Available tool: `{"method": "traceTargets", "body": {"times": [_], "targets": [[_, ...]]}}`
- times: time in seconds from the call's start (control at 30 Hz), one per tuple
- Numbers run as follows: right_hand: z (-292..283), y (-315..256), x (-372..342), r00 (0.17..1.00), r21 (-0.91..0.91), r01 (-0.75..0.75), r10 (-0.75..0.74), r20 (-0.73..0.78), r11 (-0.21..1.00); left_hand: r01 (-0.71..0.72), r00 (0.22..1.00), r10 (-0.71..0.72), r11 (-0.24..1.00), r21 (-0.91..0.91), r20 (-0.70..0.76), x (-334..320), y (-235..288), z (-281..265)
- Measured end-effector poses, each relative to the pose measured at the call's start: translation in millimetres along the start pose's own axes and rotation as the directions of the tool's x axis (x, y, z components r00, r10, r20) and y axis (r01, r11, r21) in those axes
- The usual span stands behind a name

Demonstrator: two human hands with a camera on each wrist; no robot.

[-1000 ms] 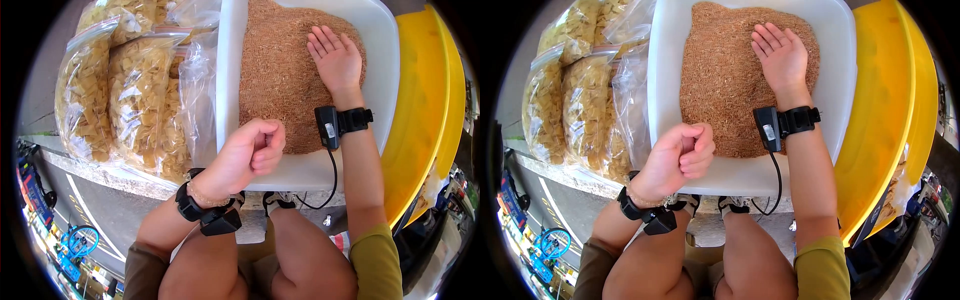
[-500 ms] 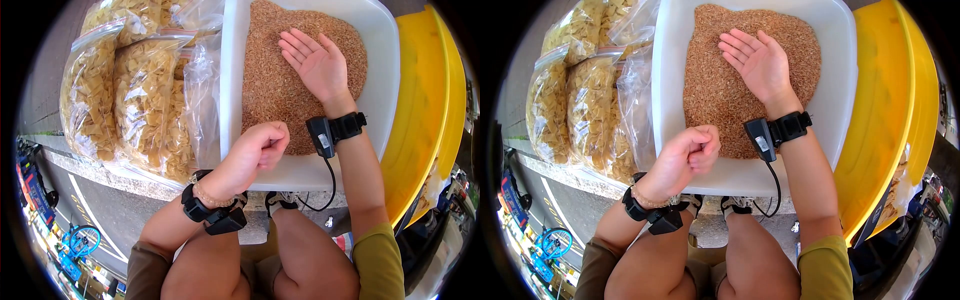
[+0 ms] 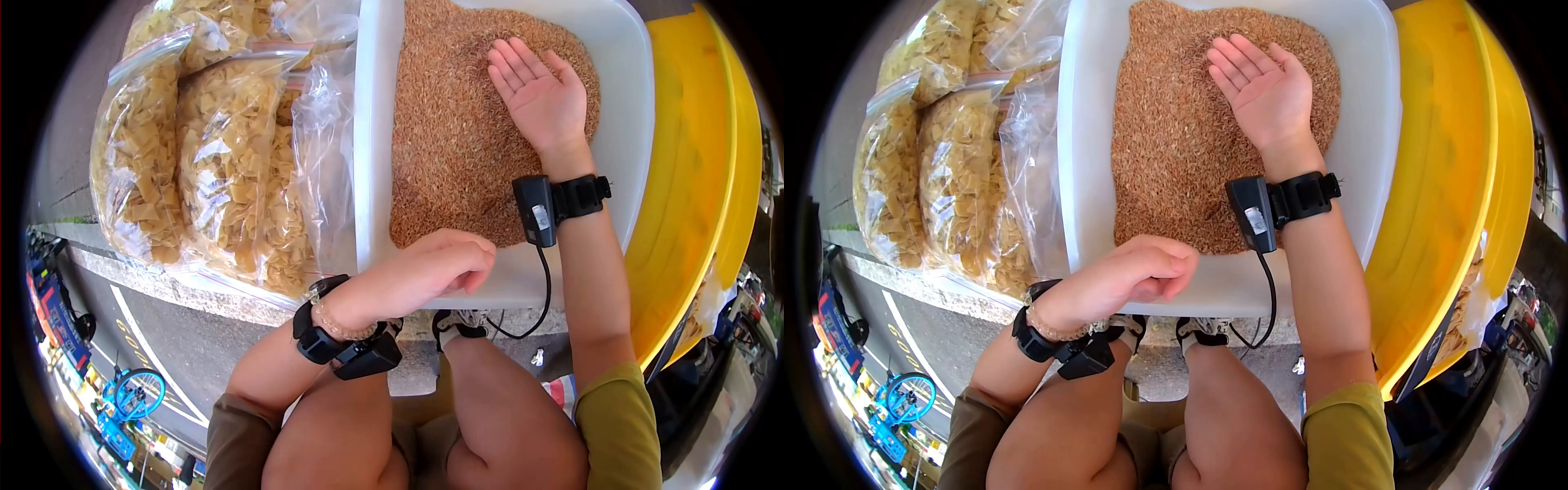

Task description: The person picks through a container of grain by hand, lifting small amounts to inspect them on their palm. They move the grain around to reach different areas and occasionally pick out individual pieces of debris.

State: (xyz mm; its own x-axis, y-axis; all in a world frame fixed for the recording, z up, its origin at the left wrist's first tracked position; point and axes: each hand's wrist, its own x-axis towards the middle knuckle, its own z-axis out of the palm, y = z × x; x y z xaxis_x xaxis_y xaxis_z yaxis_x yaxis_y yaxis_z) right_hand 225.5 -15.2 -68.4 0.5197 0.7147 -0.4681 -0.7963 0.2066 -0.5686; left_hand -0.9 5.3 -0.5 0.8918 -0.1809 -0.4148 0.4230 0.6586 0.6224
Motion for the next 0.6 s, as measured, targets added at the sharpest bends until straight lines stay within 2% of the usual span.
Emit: {"method": "traceTargets", "body": {"times": [0.07,0.1,0.17,0.2,0.27,0.3,0.37,0.5,0.57,0.6], "targets": [[-4.3,-3.1,2.3,0.999,0.001,0.017,-0.017,-0.03,1.0,0.001,0.996,0.002,1.0,0.028,-0.09,1.4,-0.9,4.1],[-4.9,-4.3,2.4,0.998,0.001,0.035,-0.035,-0.057,0.999,0.002,0.996,0.001,1.0,0.027,-0.089,1.9,0.4,5.6],[-5.5,-5.9,2.8,0.996,-0.003,0.047,-0.047,-0.073,0.999,0.07,0.984,-0.073,0.997,-0.024,-0.164,2.0,3.4,7.5],[-5.4,-6.7,2.7,0.994,-0.007,0.06,-0.06,-0.087,0.998,0.071,0.984,-0.074,0.997,-0.025,-0.164,1.5,2.7,6.0],[-6.0,-7.7,2.7,0.994,-0.006,0.064,-0.065,-0.09,0.998,0.189,0.979,-0.188,0.982,-0.007,-0.076,0.0,1.4,0.6],[-6.6,-8.1,2.7,0.993,-0.005,0.069,-0.069,-0.093,0.998,0.189,0.979,-0.189,0.982,-0.007,-0.075,0.1,1.7,0.0],[-8.4,-8.1,3.1,0.992,-0.005,0.07,-0.07,-0.101,0.998,0.135,0.983,-0.126,0.989,0.057,-0.134,0.6,2.8,-0.2],[-9.1,-8.8,3.4,0.989,-0.002,0.071,-0.07,-0.132,0.997,0.1,0.986,-0.092,0.993,0.054,-0.141,2.6,0.6,1.6],[-9.8,-9.7,3.8,0.987,-0.002,0.077,-0.076,-0.138,0.997,0.011,0.99,0.008,0.991,0.136,-0.143,4.3,-4.4,2.0],[-10.3,-10.3,3.8,0.986,-0.002,0.081,-0.08,-0.143,0.997,0.012,0.99,0.007,0.99,0.138,-0.14,4.6,-3.5,2.2]]}}
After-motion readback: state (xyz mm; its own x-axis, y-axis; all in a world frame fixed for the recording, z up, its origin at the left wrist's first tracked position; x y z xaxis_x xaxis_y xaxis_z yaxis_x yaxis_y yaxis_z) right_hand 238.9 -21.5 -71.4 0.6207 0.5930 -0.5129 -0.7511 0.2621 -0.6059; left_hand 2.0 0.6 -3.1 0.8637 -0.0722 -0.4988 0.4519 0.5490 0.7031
